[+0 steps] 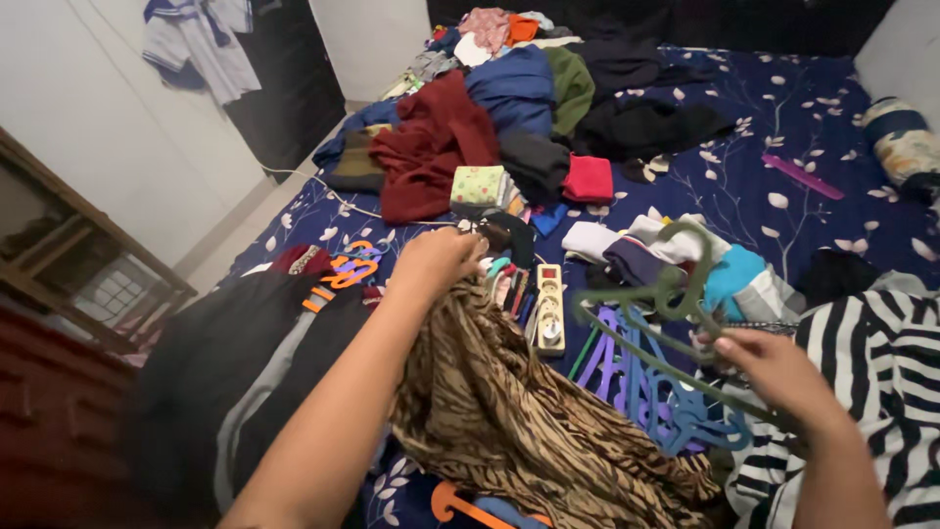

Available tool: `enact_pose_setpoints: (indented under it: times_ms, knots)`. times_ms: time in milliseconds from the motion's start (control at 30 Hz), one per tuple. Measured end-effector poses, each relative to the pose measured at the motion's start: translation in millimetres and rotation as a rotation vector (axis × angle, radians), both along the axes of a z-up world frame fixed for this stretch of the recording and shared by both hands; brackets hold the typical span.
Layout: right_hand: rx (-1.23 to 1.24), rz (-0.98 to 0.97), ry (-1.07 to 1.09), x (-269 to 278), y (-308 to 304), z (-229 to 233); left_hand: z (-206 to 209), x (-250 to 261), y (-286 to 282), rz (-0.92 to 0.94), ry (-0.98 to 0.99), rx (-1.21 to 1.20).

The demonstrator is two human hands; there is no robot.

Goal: The person picks up various garments from a cluttered bed and places them onto plastic hangers. They handle shirts and tops one by one, threading the hangers through the necklines and adjusting the fabric before moving to the next item.

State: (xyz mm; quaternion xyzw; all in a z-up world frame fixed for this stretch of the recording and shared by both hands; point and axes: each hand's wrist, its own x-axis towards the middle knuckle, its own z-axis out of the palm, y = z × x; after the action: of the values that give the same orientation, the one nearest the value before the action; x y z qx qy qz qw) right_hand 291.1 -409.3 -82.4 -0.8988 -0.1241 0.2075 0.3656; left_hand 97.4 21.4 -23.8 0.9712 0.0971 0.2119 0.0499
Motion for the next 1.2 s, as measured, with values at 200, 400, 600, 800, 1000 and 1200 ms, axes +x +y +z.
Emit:
enact_pose_setpoints:
  times_ms: [200,400,600,800,1000,1200]
  knots:
    - [0.496,0.129,0.225,-6,-41,28,16,42,11,-0.054,0.089,-0.313]
    - [0.282,0.201,0.069,-54,3,44,32,68,-19,-0.091,-0.076,-0.257]
    - [0.452,0.262,0.15,-75,47,26,35,93,-52,-0.163,-0.229,-0.641]
    - [0.52,0.307,0.077,-73,54,24,39,88,-55,-0.317,-0.117,-1.042]
    - [0.702,0.303,0.085,-65,44,23,68,41,-67,-0.426,0.341,-0.645]
    - [0.683,0.178,-0.965,-90,60,37,99,0,-85,-0.337,0.145,-0.01]
